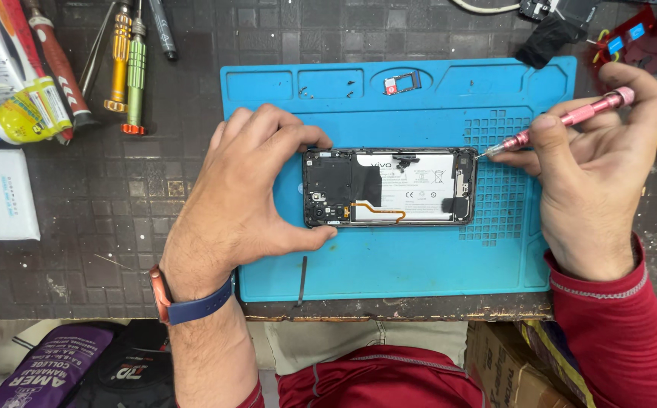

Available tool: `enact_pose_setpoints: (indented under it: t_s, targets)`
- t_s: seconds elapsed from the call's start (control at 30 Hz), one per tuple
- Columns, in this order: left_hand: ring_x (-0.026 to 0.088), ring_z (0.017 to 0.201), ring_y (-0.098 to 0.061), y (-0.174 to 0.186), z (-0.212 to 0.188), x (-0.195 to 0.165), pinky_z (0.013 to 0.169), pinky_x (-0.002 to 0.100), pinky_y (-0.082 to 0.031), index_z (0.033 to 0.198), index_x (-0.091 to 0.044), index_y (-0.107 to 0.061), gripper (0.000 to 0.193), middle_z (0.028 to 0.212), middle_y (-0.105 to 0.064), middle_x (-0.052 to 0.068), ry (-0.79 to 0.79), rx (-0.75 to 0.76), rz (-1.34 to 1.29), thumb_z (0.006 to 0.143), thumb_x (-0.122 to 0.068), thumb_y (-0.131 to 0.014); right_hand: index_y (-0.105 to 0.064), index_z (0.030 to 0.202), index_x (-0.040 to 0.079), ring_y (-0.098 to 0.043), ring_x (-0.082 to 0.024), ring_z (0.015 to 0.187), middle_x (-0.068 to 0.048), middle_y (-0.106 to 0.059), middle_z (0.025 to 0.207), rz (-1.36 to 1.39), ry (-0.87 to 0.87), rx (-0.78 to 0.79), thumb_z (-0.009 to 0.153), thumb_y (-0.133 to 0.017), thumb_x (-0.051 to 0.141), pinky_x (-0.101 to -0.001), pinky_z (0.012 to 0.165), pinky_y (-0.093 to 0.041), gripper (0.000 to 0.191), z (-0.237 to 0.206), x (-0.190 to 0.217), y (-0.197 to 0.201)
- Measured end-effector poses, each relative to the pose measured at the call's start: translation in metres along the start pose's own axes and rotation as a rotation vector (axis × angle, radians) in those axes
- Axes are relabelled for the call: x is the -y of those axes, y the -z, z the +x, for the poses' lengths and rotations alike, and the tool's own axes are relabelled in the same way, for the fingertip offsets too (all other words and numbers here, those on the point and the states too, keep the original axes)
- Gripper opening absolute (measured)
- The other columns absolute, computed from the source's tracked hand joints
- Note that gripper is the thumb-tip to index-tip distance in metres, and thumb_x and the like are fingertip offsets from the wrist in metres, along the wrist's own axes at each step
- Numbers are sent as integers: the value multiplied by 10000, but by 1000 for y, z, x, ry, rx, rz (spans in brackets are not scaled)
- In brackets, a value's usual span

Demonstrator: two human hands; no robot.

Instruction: The person disassembles a smartphone at a repair bench. They open the back cover, lift out the internal frame, remove the battery, pry at the phone's edge by hand, and use a screwdriver to unscrew components from the exposed internals on a blue mat.

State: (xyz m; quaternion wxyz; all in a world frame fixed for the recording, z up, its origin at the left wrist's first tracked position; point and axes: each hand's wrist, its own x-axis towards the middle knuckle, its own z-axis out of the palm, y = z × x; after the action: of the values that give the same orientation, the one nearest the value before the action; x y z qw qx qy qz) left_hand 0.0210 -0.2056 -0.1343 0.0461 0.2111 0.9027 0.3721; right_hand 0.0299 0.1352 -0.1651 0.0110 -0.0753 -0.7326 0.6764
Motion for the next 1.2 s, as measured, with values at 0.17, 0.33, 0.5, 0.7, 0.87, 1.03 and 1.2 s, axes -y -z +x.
enact_pose_setpoints:
  t_s: [0.17, 0.33, 0.5, 0.7, 0.87, 1.03, 1.2]
  targets:
    - [294, 1112, -538, -2, 0, 1, 989, 439, -414, 1174, -128, -673, 751, 1139, -590, 59, 1, 6, 8, 503, -334, -940, -198, 1538, 43, -645, -166, 874, -95, -551, 1018, -88, 22, 14, 1135, -612, -33, -374, 893, -638, 583, -3, -2, 1]
    - [295, 1120, -537, -2, 0, 2, 1001, 442, -413, 1178, -125, -672, 749, 1144, -587, 63, -6, 3, 12, 508, -331, -936, -189, 1532, 44, -654, -171, 882, -98, -555, 1024, -79, 23, 22, 1137, -608, -31, -381, 903, -639, 580, -2, -2, 1]
    - [290, 1121, -539, -3, -1, 1, 1010, 439, -413, 1171, -128, -675, 746, 1141, -592, 57, 5, 4, 12, 503, -329, -939, -183, 1524, 45, -655, -177, 895, -103, -553, 1028, -55, 28, 35, 1140, -597, -45, -397, 922, -639, 572, -2, -2, 1]
    - [289, 1128, -539, -2, -1, 1, 1016, 438, -413, 1173, -133, -679, 752, 1142, -592, 59, 8, 2, 14, 496, -327, -939, -180, 1504, 49, -654, -175, 903, -105, -552, 1037, -62, 38, 49, 1140, -578, -52, -400, 931, -640, 549, -2, -1, 0]
    - [286, 1130, -539, -3, 0, 1, 1017, 435, -413, 1174, -134, -682, 753, 1143, -594, 58, 14, 5, 9, 494, -329, -940, -176, 1507, 53, -643, -174, 922, -113, -547, 1062, -46, 47, 45, 1148, -560, -83, -407, 956, -640, 543, -3, -4, 3]
    - [287, 1128, -538, -2, 1, 1, 1012, 433, -413, 1175, -132, -682, 757, 1142, -596, 58, 16, 8, 12, 492, -331, -941, -183, 1528, 68, -643, -180, 956, -116, -539, 1096, -86, 117, 50, 1168, -563, -109, -405, 959, -607, 552, -6, -12, 8]
    - [285, 1135, -537, -2, 0, 1, 1013, 434, -415, 1182, -138, -680, 764, 1150, -591, 51, 17, 9, 16, 493, -330, -948, -193, 1549, 94, -645, -189, 979, -120, -542, 1111, -132, 192, 79, 1202, -565, -126, -409, 977, -596, 555, -9, -18, 11]
